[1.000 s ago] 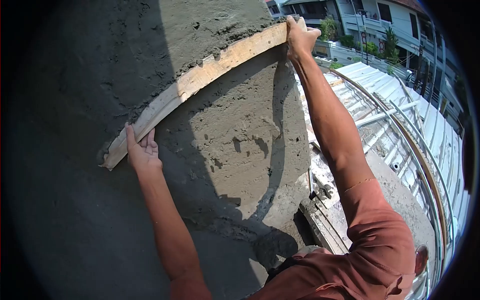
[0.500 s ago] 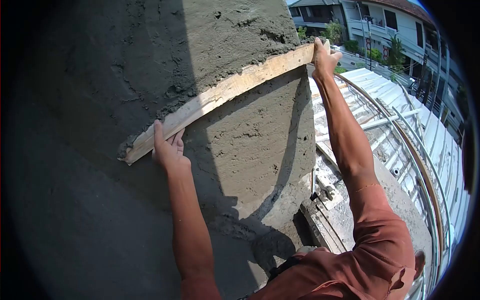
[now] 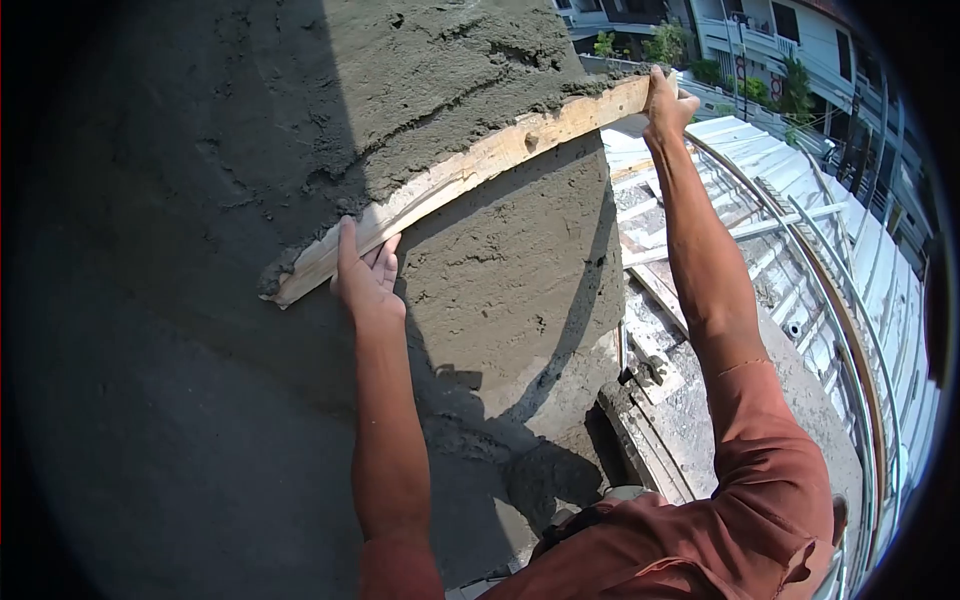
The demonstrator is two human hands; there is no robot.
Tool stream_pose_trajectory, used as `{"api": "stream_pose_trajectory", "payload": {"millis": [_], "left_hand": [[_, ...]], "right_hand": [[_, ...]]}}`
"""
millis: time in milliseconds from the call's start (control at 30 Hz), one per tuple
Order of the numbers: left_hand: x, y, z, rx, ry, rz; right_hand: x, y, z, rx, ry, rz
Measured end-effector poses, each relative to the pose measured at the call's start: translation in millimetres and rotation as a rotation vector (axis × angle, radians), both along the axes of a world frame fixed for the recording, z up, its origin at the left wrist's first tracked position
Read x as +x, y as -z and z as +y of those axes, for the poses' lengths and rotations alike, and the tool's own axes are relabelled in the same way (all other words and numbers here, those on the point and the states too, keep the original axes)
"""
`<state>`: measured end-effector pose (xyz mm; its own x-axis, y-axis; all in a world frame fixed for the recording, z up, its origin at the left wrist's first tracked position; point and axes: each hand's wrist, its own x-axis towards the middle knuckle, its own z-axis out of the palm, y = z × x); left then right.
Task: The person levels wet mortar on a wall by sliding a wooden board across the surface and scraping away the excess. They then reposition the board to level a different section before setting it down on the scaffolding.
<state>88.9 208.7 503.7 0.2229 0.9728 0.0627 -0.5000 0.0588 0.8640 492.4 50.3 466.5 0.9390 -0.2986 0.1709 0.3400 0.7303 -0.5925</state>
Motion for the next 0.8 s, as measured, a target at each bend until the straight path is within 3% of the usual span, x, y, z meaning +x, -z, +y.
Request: {"api": "stream_pose_trajectory", "payload": {"millis": [267,367,433,500,633,700,800], "left_hand": [[-66.3,-39.1,45.9,0.13,-0.065,-0.077],[-99.2,-47.8,68.0,0.123,-0.107,-0.081],[-117.8,-54.7,78.9,0.116,-0.077,-0.069],[-117.0,-55.5,82.2,0.112,-0.059,-0.082],[-88.8,-48.5,61.7,0.121,-0.036,-0.057],[-53.9,-35.4,38.4,0.126,0.006,-0.018],[-13.7,-26.2,13.8,0.107,0.003,-0.015]], "right_hand": [[-65.9,-60.6,47.9,-0.119,0.083,-0.037],[-183.4,-112.4,54.3,-0.322,0.28,0.044],[-188.4,-114.4,54.9,-0.251,0.241,0.021],[-115.0,-87.4,72.0,-0.187,0.093,-0.061],[-87.2,-63.9,53.3,-0.205,0.071,0.005],[-33.0,-35.7,36.0,-0.188,0.106,0.0],[4.4,-19.6,15.4,0.011,0.025,-0.035]]}}
